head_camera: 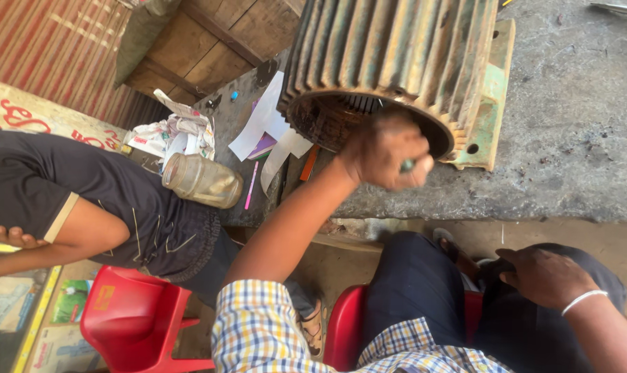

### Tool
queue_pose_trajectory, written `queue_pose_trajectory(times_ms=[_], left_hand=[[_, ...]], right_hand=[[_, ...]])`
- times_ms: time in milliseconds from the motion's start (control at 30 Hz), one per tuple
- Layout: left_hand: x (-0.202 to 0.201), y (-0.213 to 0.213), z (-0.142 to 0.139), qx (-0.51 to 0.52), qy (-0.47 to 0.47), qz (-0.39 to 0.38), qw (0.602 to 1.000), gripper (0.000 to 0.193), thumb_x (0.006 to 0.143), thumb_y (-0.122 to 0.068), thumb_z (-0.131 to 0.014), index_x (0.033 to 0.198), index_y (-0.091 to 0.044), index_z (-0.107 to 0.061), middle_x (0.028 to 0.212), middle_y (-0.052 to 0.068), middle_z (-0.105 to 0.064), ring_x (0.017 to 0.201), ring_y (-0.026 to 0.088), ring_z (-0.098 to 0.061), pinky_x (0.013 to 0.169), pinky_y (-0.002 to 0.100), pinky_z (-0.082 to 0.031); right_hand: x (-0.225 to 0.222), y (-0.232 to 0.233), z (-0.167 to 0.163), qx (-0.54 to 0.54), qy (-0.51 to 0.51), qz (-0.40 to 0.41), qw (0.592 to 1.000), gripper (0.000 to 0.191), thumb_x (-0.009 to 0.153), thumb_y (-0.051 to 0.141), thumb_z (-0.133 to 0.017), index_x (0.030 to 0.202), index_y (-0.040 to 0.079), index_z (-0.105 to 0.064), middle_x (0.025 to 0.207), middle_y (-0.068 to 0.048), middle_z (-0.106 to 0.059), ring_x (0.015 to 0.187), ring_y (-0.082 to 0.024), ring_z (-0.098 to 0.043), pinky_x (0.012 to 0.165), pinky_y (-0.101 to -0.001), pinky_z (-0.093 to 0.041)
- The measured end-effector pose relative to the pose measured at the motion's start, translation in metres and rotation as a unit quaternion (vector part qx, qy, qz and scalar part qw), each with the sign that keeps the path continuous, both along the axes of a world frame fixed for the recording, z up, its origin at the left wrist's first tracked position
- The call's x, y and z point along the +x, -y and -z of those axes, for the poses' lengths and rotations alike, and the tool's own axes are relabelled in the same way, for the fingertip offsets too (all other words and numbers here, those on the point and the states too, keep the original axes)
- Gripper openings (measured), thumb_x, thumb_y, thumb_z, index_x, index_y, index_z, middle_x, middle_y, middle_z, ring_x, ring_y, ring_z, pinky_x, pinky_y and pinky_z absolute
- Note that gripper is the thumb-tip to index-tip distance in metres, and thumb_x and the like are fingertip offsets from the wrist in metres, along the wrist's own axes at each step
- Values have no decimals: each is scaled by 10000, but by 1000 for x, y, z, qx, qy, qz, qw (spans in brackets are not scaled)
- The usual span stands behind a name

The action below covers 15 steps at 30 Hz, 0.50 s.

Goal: The person sits at a stone workbench and cleans the inside of an electric motor stator housing. They first scrape the slots with a flat file, then use a green-handled screwdriver to pick and scrape debris from the slots, steadying the housing with the other hand.

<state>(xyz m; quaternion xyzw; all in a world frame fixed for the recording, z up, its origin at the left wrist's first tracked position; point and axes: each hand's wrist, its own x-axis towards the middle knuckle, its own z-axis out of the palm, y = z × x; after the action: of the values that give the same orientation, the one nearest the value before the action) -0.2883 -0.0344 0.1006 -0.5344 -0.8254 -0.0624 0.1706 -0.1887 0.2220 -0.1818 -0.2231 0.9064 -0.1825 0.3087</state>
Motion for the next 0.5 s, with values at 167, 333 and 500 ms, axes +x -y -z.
queue_pose_trajectory(times_ms=[167, 333, 500], left_hand=[[-40, 19, 34, -58, 128, -70, 988, 324, 968, -345, -622, 756, -116, -706, 669, 65, -690, 586, 213, -660, 575, 362, -556], [-47, 26, 45, -6, 63, -48, 997, 297, 986, -368, -598, 846, -132, -712, 771, 56, -720, 686, 229, -696, 682, 370, -580], [23, -27, 5, -48, 55, -74, 995, 344, 877, -347, -671, 614, -134, -613, 524, 47, -557, 463, 225, -528, 517, 421, -450]], right_hand=[[1, 1, 5, 4, -4, -10, 1000, 603, 922, 498, -609, 1489, 339, -478, 1308, -22, -711, 1256, -250, -670, 1057, -410, -550], [3, 2, 4, 17, -6, -7, 1000, 599, 921, 521, -604, 1482, 346, -488, 1318, -23, -707, 1265, -251, -666, 1067, -406, -548], [0, -1, 3, 21, 7, -14, 1000, 597, 925, 516, -601, 1489, 351, -496, 1318, -19, -718, 1270, -237, -674, 1072, -401, -553]])
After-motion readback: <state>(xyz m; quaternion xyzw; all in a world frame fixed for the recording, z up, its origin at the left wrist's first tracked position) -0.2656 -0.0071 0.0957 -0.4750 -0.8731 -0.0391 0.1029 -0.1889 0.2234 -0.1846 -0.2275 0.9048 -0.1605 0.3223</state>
